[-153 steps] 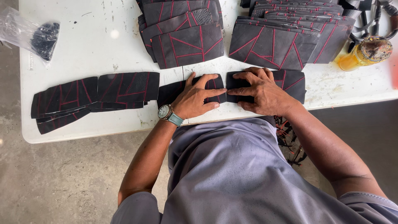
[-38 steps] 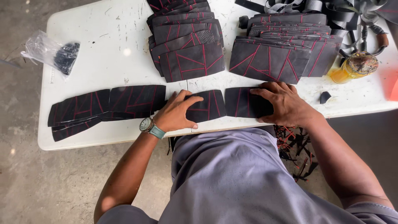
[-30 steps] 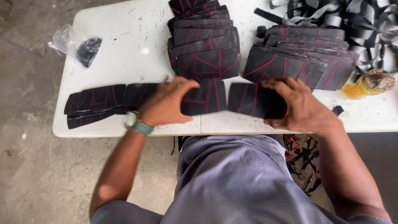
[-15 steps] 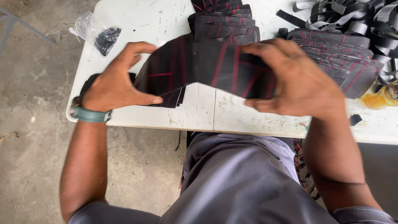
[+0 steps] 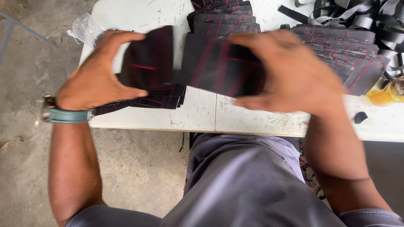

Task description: The person stacks black fabric pieces with red stitching on a white table. They repeatedly pick up, align, and place the pieces into neat piles, occasionally using an orange template to check alignment.

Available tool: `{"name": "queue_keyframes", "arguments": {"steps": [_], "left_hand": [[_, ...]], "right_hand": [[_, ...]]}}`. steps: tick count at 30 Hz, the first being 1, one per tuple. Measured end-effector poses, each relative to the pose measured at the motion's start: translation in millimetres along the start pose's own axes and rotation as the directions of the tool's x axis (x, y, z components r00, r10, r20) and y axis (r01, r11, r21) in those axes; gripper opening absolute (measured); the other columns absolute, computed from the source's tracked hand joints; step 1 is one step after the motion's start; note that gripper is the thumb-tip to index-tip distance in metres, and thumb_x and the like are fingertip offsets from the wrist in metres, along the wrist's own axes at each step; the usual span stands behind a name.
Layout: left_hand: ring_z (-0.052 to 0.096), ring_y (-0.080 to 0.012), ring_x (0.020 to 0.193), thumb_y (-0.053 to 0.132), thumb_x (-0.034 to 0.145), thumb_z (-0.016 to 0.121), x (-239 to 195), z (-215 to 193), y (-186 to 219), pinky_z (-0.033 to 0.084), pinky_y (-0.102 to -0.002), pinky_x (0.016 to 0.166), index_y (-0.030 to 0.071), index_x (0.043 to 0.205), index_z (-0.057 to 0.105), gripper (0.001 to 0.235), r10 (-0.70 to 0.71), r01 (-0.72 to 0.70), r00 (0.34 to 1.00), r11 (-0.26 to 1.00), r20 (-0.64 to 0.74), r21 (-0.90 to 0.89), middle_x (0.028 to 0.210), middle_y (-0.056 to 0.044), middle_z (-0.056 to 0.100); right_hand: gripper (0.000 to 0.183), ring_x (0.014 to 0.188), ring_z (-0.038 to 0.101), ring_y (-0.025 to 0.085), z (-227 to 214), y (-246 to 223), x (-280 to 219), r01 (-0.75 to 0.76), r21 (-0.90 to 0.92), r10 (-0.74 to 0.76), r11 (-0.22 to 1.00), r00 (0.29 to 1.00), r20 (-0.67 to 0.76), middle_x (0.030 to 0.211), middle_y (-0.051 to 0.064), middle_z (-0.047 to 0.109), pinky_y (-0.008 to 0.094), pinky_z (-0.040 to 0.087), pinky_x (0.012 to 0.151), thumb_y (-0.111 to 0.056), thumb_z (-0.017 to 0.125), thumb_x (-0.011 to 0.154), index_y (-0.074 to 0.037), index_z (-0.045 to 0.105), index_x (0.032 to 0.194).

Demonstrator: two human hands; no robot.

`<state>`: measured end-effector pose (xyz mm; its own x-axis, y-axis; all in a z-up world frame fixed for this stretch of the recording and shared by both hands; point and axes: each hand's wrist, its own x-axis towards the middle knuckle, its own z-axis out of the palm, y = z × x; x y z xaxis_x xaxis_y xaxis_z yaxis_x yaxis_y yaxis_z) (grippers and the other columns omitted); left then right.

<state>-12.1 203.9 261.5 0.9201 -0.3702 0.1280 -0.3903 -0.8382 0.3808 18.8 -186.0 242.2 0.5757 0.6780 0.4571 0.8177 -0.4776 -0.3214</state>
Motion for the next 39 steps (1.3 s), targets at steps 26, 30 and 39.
{"name": "queue_keyframes", "arguments": {"steps": [26,30,39], "left_hand": [[0.070,-0.0330,0.098,0.030,0.063,0.095,166,248,-2,0.027,-0.054,0.121,-0.001,0.131,0.051,0.087,0.029,-0.012,0.996,0.980,-0.085,0.201,0.127,-0.016,0.056],[0.075,-0.0282,0.094,0.018,0.086,0.087,141,236,-7,0.052,-0.043,0.096,0.002,0.109,0.068,0.033,0.054,-0.078,0.980,0.990,-0.193,-0.120,0.100,-0.012,0.074],[0.076,-0.0271,0.095,0.017,0.078,0.087,85,216,-10,0.059,-0.038,0.085,0.005,0.109,0.074,0.036,-0.062,0.180,0.954,0.902,0.293,-0.393,0.100,-0.014,0.077]], "right_hand": [[0.083,0.138,0.043,0.030,105,155,-120,-0.307,-0.645,0.411,0.700,0.912,0.012,0.147,0.011,0.049,0.061,0.029,0.113,-0.030,0.086,0.068,-0.026,0.059,0.147],[0.041,0.112,0.064,0.029,81,140,-119,-0.437,-0.243,0.431,0.866,0.899,-0.083,0.125,0.010,0.066,0.042,0.051,0.099,-0.015,0.077,0.101,-0.019,0.067,0.141],[0.051,0.101,0.071,0.029,56,131,-147,-0.584,0.045,0.561,0.810,0.796,0.227,0.119,0.011,0.074,0.042,0.057,0.091,-0.026,0.081,0.083,-0.017,0.070,0.132]]}}
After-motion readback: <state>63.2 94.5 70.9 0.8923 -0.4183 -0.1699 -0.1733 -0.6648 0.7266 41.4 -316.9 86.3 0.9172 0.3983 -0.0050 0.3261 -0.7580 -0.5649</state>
